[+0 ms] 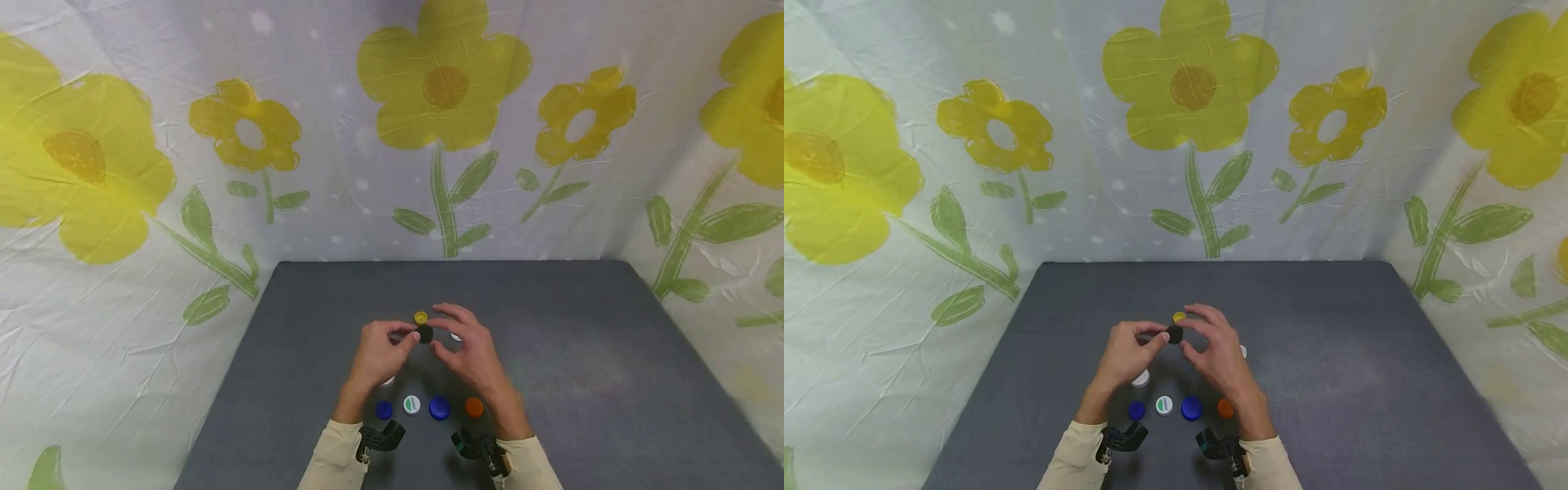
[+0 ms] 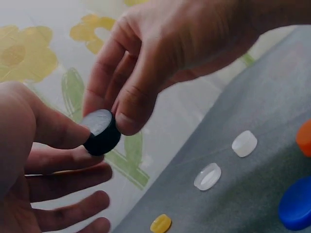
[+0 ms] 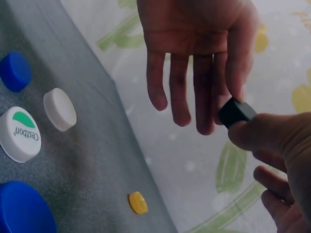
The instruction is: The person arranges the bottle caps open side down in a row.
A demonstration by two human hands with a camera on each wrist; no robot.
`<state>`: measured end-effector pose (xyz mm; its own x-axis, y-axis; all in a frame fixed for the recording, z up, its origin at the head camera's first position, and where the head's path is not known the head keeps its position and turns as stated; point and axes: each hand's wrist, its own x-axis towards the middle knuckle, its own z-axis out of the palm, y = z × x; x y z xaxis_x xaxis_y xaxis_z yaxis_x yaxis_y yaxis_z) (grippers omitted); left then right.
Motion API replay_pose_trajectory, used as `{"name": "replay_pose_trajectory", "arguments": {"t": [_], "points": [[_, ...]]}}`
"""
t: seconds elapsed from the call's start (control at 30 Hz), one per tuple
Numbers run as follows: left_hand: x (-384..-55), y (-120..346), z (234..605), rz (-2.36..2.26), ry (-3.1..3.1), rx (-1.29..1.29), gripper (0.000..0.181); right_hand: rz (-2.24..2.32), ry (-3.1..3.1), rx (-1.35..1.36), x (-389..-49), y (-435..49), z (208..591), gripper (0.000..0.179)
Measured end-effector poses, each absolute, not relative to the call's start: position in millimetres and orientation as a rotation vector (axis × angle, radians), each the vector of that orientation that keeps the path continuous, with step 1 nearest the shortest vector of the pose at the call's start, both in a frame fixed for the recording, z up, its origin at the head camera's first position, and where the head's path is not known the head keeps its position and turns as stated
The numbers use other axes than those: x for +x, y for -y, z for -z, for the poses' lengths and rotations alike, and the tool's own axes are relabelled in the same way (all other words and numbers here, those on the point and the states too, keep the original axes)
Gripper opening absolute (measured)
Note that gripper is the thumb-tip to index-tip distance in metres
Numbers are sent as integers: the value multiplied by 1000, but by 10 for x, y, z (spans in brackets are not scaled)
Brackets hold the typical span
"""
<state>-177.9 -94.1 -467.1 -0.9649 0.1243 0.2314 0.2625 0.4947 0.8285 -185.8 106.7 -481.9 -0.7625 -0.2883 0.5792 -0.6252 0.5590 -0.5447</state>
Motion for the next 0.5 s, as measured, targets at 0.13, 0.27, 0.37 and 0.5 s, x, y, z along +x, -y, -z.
{"name": "replay_pose_trajectory", "arguments": {"t": [0.13,0.27,0.37,0.5], "points": [[-1780,958,4681,1539,2644,-289,19,-1075,2386,768,-1849,-1080,4825,36],[-1776,966,4673,1527,2644,-300,20,-1081,2407,746,-1843,-1090,4810,34],[-1775,969,4668,1475,2604,-381,22,-1081,2416,713,-1838,-1093,4793,32],[-1775,978,4662,1348,2575,-533,30,-1073,2430,693,-1836,-1089,4776,32]]}}
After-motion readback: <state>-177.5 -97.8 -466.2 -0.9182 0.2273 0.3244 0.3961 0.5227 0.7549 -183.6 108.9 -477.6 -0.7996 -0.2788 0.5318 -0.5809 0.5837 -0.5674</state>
